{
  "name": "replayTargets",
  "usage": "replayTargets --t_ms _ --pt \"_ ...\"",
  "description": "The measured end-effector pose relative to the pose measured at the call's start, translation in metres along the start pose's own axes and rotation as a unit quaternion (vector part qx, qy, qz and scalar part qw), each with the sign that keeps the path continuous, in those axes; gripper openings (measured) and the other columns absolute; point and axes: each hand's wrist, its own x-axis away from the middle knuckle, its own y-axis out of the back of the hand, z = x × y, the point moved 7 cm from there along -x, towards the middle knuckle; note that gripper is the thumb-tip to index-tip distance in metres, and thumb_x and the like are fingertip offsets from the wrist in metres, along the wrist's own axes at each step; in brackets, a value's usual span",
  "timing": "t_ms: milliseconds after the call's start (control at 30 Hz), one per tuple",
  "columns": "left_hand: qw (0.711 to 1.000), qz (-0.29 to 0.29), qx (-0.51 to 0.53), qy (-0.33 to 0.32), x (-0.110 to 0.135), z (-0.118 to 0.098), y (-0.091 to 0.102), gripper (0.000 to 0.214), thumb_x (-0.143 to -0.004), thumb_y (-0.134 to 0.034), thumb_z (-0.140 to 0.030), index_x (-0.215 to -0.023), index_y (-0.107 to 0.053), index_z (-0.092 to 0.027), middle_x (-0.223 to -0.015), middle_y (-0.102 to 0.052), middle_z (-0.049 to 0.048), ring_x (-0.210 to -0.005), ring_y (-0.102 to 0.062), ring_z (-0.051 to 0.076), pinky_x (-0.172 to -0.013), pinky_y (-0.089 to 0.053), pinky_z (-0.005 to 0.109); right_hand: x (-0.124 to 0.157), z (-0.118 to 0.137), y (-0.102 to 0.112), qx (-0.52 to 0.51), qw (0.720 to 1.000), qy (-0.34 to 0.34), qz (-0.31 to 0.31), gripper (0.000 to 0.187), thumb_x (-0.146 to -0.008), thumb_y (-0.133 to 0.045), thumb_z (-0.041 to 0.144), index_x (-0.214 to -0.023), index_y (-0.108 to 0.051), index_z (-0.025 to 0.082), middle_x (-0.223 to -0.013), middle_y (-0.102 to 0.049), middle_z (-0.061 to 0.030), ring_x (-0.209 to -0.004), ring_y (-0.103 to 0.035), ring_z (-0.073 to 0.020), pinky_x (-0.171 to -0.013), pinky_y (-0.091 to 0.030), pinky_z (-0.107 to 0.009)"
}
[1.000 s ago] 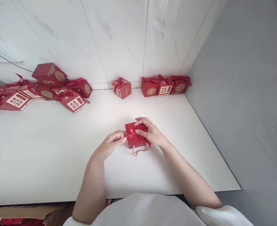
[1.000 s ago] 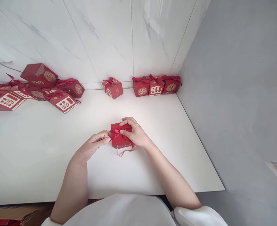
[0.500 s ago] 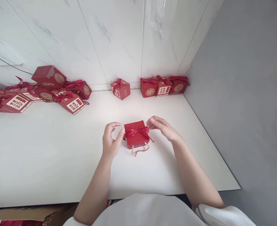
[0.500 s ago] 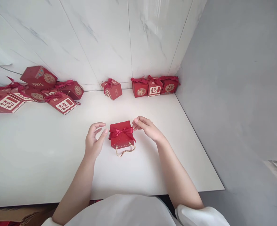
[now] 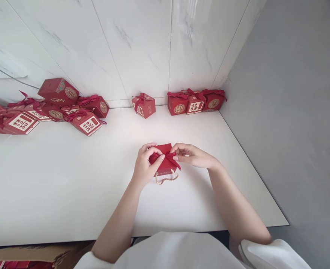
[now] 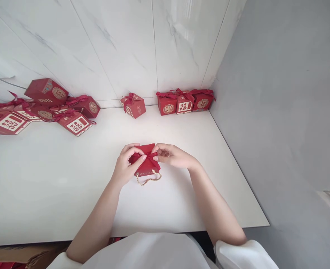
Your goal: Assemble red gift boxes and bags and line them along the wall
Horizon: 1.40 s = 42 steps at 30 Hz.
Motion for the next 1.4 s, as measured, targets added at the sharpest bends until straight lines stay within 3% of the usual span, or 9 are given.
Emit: replayTargets --t_ms 267,433,533,700,833,967,1167,1267,1400 --pt "0.99 0.129 0.033 0.049 -0.014 0.001 -0.011 0.01 -0.08 -0.067 -0.033 -0.08 -0.066 -0.023 -0.133 -0.051 0.0068 -0.128 -0.05 0.027 -0.103 -0.045 0.043 -0.027 0.022 0.012 0.172 0.983 -0.026 0.055 0.035 -0.09 -0.056 0.05 -0.072 -0.055 0.019 -0.067 -0.046 0.0039 -0.06 -0.037 -0.0109 -0.057 -0.031 -0.026" --pt "0.986 0.156 0.049 0.034 -0.015 0.004 -0.017 0.006 -0.079 -0.065 -0.028 -0.078 -0.064 -0.023 -0.136 -0.05 0.005 -0.129 -0.05 0.026 -0.104 -0.045 0.041 -0.048 0.024 0.015 0.236 0.969 0.041 0.054 0.034 -0.09 -0.056 0.048 -0.073 -0.063 0.02 -0.103 -0.055 -0.0047 -0.1 -0.051 -0.0203 -0.089 -0.04 -0.035" --pt "0.984 0.17 0.042 0.025 -0.015 0.003 -0.02 0.004 -0.078 -0.064 -0.027 -0.077 -0.064 -0.023 -0.134 -0.052 0.0036 -0.128 -0.05 0.026 -0.102 -0.046 0.04 -0.054 0.011 0.012 0.205 0.975 0.057 0.068 0.031 -0.092 -0.055 0.046 -0.078 -0.068 0.021 -0.116 -0.053 -0.0067 -0.118 -0.045 -0.0241 -0.102 -0.035 -0.041" --pt "0.981 0.17 0.089 0.032 -0.012 0.003 -0.014 0.012 -0.08 -0.067 -0.034 -0.084 -0.064 -0.024 -0.138 -0.05 0.0032 -0.127 -0.051 0.026 -0.1 -0.047 0.038 -0.049 0.004 0.014 0.134 0.987 0.092 0.007 0.029 -0.092 -0.056 0.043 -0.075 -0.061 0.02 -0.114 -0.053 -0.0068 -0.107 -0.052 -0.021 -0.101 -0.038 -0.041" --pt "0.972 0.115 0.197 0.062 -0.011 0.019 0.017 0.031 -0.088 -0.058 -0.047 -0.111 -0.059 -0.026 -0.139 -0.052 0.006 -0.128 -0.051 0.024 -0.106 -0.042 0.038 -0.032 0.006 0.028 0.067 0.986 0.089 -0.123 0.024 -0.093 -0.055 0.045 -0.098 -0.06 0.023 -0.115 -0.056 -0.0062 -0.111 -0.053 -0.0208 -0.1 -0.039 -0.04" --pt "0.979 0.069 0.168 0.089 -0.012 0.039 0.045 0.035 -0.09 -0.052 -0.053 -0.099 -0.062 -0.021 -0.113 -0.065 0.0076 -0.113 -0.059 0.022 -0.103 -0.042 0.037 -0.011 -0.006 0.036 0.009 0.98 0.053 -0.194 0.03 -0.094 -0.051 0.051 -0.104 -0.058 0.023 -0.12 -0.058 -0.0069 -0.114 -0.052 -0.0214 -0.101 -0.039 -0.04" --pt "0.981 0.157 0.043 0.108 -0.006 0.038 0.029 0.037 -0.084 -0.059 -0.057 -0.079 -0.061 -0.02 -0.084 -0.065 0.002 -0.084 -0.06 0.019 -0.083 -0.046 0.032 0.017 -0.018 0.024 -0.021 0.979 0.046 -0.195 0.043 -0.095 -0.041 0.061 -0.095 -0.056 0.021 -0.091 -0.059 -0.0045 -0.085 -0.057 -0.0184 -0.084 -0.046 -0.035" --pt "0.973 0.202 0.037 0.102 -0.002 0.033 0.02 0.033 -0.077 -0.068 -0.053 -0.08 -0.064 -0.021 -0.087 -0.066 0.0014 -0.083 -0.06 0.018 -0.081 -0.046 0.031 0.024 -0.012 0.013 0.001 0.986 0.059 -0.156 0.044 -0.087 -0.058 0.061 -0.106 -0.055 0.022 -0.087 -0.058 -0.0029 -0.078 -0.055 -0.0175 -0.077 -0.046 -0.034" --pt "0.959 0.245 0.086 0.112 0.002 0.034 0.019 0.034 -0.078 -0.067 -0.05 -0.068 -0.063 -0.018 -0.081 -0.064 0.0024 -0.074 -0.057 0.016 -0.071 -0.046 0.029 0.024 -0.013 0.015 -0.037 0.979 0.037 -0.197 0.028 -0.083 -0.07 0.046 -0.091 -0.059 0.021 -0.083 -0.06 -0.002 -0.074 -0.056 -0.0154 -0.073 -0.047 -0.032"
